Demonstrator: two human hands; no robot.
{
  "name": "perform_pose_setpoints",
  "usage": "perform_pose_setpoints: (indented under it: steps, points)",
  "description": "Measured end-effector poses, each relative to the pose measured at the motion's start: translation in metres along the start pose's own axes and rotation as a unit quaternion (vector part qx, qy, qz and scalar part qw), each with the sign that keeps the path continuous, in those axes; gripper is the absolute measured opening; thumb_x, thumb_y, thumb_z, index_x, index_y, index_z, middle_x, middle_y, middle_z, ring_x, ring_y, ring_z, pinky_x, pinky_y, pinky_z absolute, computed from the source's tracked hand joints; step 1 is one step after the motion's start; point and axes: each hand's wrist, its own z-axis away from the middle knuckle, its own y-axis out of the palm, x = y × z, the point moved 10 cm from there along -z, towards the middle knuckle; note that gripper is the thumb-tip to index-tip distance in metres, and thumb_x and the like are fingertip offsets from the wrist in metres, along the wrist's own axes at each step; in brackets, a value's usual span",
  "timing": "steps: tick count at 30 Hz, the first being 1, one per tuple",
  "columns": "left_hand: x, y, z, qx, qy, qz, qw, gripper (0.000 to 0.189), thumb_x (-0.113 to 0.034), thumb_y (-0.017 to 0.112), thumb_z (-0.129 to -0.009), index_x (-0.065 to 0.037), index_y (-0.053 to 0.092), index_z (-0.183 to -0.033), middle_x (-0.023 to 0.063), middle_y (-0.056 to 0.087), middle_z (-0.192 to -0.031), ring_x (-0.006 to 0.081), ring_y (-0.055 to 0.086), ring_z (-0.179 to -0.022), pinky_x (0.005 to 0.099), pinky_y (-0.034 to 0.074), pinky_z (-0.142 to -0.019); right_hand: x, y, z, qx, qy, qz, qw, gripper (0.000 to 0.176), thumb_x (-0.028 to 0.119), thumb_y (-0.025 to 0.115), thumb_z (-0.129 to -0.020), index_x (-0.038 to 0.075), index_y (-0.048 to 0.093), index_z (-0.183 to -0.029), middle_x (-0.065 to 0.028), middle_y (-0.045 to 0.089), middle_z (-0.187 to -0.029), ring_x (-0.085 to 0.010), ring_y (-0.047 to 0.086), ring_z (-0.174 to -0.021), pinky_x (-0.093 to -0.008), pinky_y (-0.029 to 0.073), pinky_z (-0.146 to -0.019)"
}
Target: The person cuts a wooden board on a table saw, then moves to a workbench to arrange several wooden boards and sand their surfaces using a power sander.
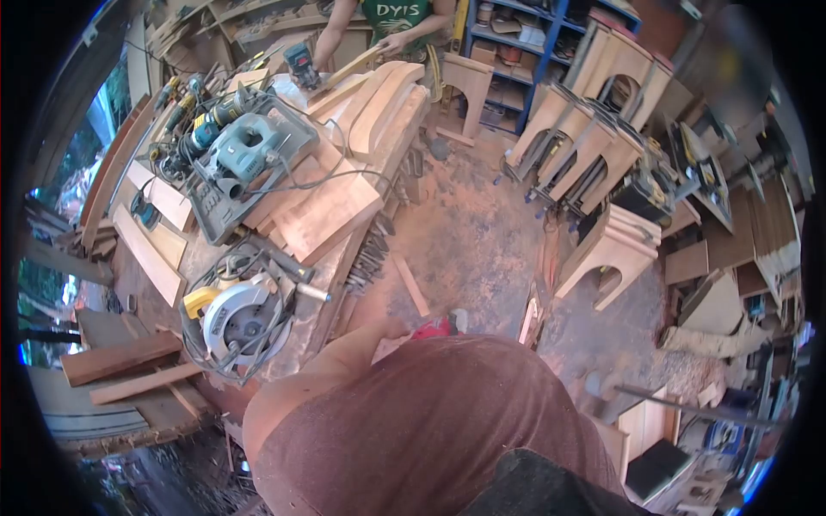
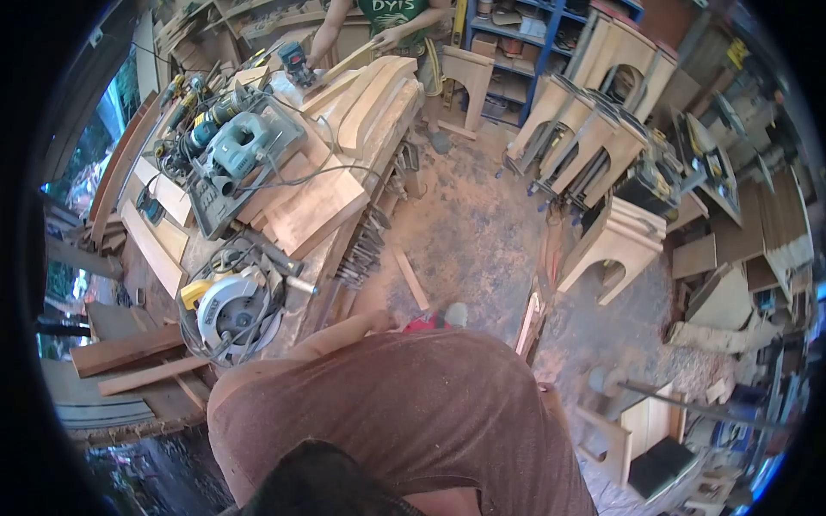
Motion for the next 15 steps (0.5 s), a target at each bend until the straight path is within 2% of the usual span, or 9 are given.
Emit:
perform_pose_setpoints:
  steps: [4,5,6,7,11,13,15]
  points:
    - [-0.088,-0.172,0.029,-0.099,-0.030,0.010,0.995,0.035,-0.026,0.046,-0.095,-0.006,0.066,-0.115,0.0179,0.066,-0.116,0.0340,0.062,-0.108,0.0444,0.049,-0.094,0.076,-0.038,-0.065,0.070,0.030,0.008,0.997,0.032,0.030,0.067,-0.089,0.002,0.065,-0.104,-0.0106,0.064,-0.081,-0.0208,0.062,-0.064,-0.0350,0.050,-0.058]
    - [-0.078,-0.172,0.004,-0.107,-0.042,0.018,0.993,0.035,-0.026,0.046,-0.095,-0.006,0.066,-0.115,0.0179,0.066,-0.116,0.0340,0.062,-0.108,0.0444,0.049,-0.094,0.096,-0.048,-0.085,0.081,0.024,0.015,0.996,0.032,0.030,0.067,-0.089,0.002,0.065,-0.103,-0.0105,0.064,-0.080,-0.0209,0.062,-0.064,-0.0351,0.050,-0.058]
    - [-0.058,-0.168,-0.031,-0.167,-0.018,0.184,0.968,0.034,-0.028,0.049,-0.094,-0.006,0.066,-0.113,0.0176,0.067,-0.112,0.0344,0.063,-0.104,0.0438,0.049,-0.092,0.111,-0.056,-0.108,0.091,0.019,0.021,0.995,0.031,0.030,0.067,-0.089,0.002,0.065,-0.102,-0.0104,0.064,-0.080,-0.0209,0.062,-0.064,-0.0351,0.050,-0.058]
    - [-0.042,-0.169,-0.054,-0.223,0.009,0.344,0.912,0.034,-0.029,0.051,-0.093,-0.005,0.067,-0.112,0.0172,0.069,-0.108,0.0348,0.064,-0.100,0.0432,0.049,-0.090,0.123,-0.064,-0.130,0.104,0.014,0.031,0.994,0.031,0.030,0.067,-0.089,0.002,0.066,-0.101,-0.0103,0.064,-0.080,-0.0209,0.062,-0.064,-0.0351,0.050,-0.058]
    - [-0.019,-0.168,-0.074,-0.276,-0.040,0.305,0.911,0.041,-0.034,0.058,-0.091,-0.003,0.065,-0.117,0.0191,0.068,-0.111,0.0313,0.064,-0.106,0.0403,0.049,-0.091,0.171,-0.087,-0.234,0.162,-0.012,0.072,0.984,0.029,0.029,0.067,-0.088,0.002,0.066,-0.098,-0.0099,0.064,-0.079,-0.0211,0.062,-0.064,-0.0353,0.050,-0.059]
    - [0.017,-0.135,-0.075,-0.276,-0.155,0.244,0.917,0.044,-0.036,0.057,-0.092,-0.001,0.065,-0.118,0.0192,0.068,-0.112,0.0332,0.062,-0.108,0.0410,0.048,-0.093,0.196,-0.093,-0.291,0.194,-0.031,0.094,0.976,0.028,0.029,0.067,-0.088,0.002,0.067,-0.096,-0.0097,0.064,-0.079,-0.0212,0.062,-0.064,-0.0354,0.050,-0.059]
    - [0.033,-0.096,-0.077,-0.291,-0.162,0.182,0.925,0.046,-0.038,0.058,-0.091,-0.001,0.065,-0.117,0.0198,0.068,-0.111,0.0361,0.063,-0.106,0.0421,0.048,-0.093,0.222,-0.098,-0.346,0.228,-0.055,0.119,0.965,0.027,0.029,0.067,-0.088,0.003,0.067,-0.095,-0.0095,0.064,-0.078,-0.0212,0.062,-0.064,-0.0354,0.050,-0.059]
